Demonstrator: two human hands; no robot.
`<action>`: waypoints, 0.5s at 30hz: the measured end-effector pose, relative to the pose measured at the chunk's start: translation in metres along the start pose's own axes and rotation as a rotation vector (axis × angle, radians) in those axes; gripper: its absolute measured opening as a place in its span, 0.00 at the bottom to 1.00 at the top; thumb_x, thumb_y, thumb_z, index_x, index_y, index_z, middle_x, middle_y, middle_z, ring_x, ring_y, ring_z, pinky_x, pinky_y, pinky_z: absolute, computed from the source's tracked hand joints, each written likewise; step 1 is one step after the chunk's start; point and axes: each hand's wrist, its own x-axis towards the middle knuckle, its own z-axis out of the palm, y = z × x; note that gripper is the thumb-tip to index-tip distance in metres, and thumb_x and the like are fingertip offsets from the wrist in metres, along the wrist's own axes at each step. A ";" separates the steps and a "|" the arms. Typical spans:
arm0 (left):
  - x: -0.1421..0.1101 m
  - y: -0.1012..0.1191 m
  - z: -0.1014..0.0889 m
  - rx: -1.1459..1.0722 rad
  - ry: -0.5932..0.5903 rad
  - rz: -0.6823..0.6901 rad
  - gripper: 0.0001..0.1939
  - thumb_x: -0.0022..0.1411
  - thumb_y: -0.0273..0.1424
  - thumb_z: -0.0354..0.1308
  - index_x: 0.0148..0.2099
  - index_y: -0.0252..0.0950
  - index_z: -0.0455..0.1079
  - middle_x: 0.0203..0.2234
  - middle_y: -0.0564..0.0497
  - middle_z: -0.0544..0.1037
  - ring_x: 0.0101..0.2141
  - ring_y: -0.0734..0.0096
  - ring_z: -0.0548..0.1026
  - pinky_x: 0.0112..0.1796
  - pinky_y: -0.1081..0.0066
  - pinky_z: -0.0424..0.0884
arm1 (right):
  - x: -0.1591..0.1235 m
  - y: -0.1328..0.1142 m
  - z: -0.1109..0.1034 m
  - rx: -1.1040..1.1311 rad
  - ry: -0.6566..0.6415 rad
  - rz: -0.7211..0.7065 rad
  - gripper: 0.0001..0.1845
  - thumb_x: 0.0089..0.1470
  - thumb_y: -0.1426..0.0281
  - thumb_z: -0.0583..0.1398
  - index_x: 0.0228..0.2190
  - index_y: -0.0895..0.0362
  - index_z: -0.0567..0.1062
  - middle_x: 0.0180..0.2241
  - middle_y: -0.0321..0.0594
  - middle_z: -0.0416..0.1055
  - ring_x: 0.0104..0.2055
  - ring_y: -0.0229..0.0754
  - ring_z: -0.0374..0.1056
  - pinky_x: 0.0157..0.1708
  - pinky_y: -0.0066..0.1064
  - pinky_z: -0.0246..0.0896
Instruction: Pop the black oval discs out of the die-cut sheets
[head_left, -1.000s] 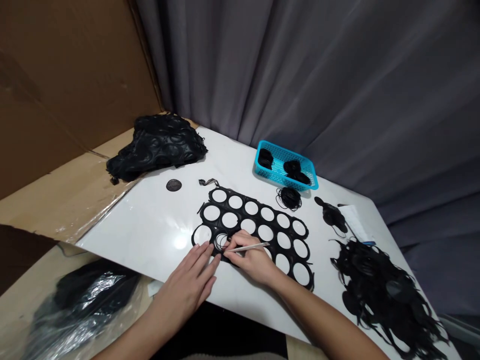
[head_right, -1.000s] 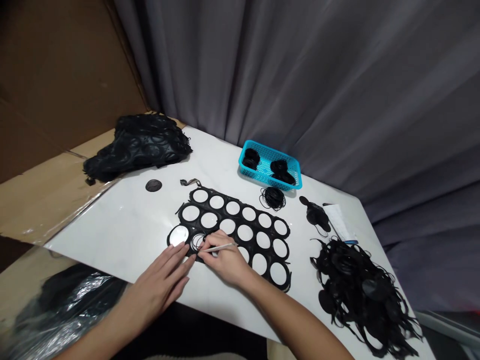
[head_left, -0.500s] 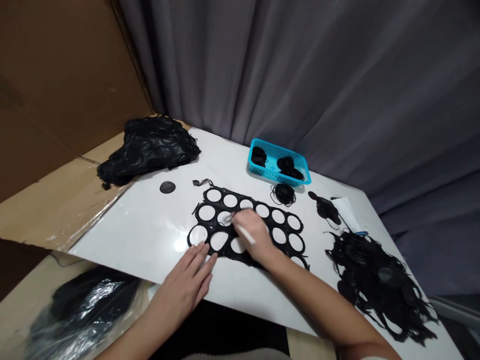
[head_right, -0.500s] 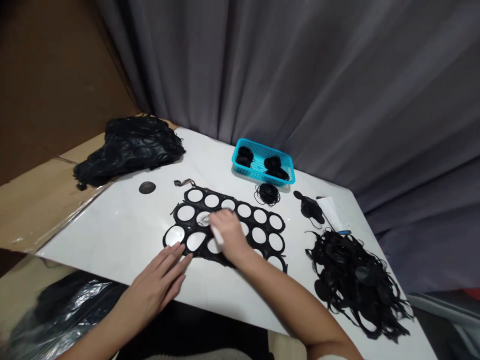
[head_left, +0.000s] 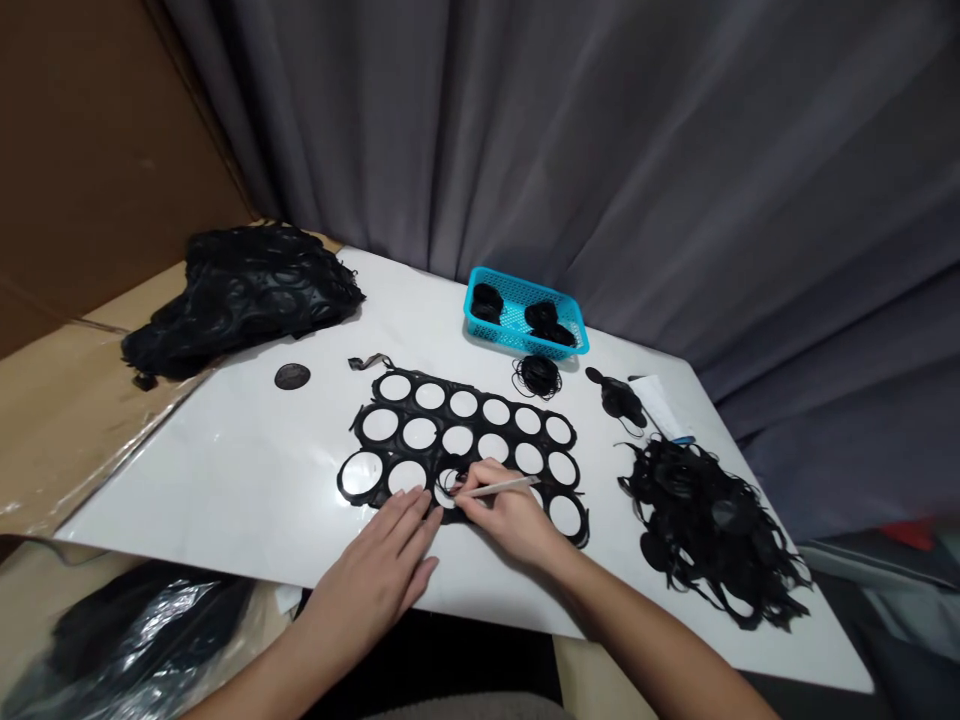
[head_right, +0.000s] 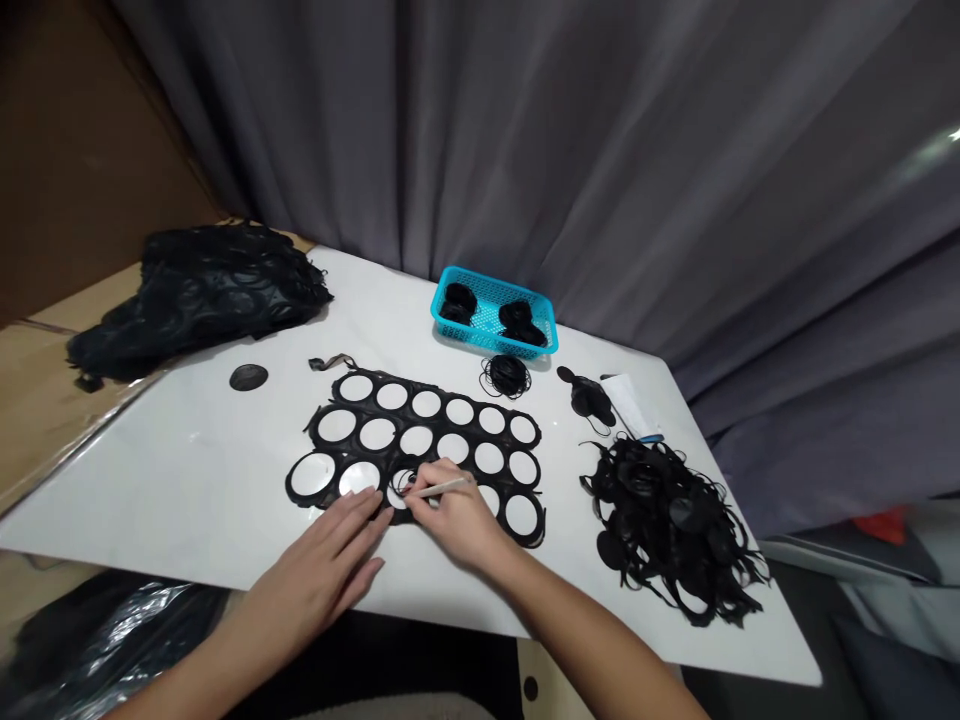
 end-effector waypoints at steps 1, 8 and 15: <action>0.000 0.001 0.002 0.009 -0.006 0.007 0.20 0.73 0.34 0.51 0.63 0.32 0.67 0.59 0.38 0.71 0.61 0.51 0.67 0.60 0.54 0.65 | -0.003 0.000 0.002 0.014 0.011 0.010 0.09 0.56 0.75 0.61 0.25 0.54 0.70 0.31 0.34 0.71 0.37 0.41 0.68 0.40 0.32 0.61; -0.003 -0.002 0.002 0.016 -0.011 0.022 0.20 0.74 0.34 0.49 0.63 0.36 0.67 0.60 0.40 0.71 0.62 0.53 0.65 0.60 0.55 0.64 | -0.009 0.001 0.008 0.048 0.014 -0.028 0.09 0.56 0.77 0.62 0.26 0.54 0.72 0.33 0.36 0.73 0.41 0.42 0.69 0.42 0.34 0.63; -0.001 -0.001 0.001 0.048 -0.025 0.032 0.19 0.73 0.33 0.49 0.62 0.35 0.67 0.59 0.40 0.72 0.61 0.52 0.67 0.58 0.54 0.66 | -0.010 0.003 0.014 0.003 0.044 -0.137 0.11 0.56 0.78 0.62 0.25 0.53 0.70 0.32 0.36 0.75 0.42 0.44 0.67 0.42 0.35 0.63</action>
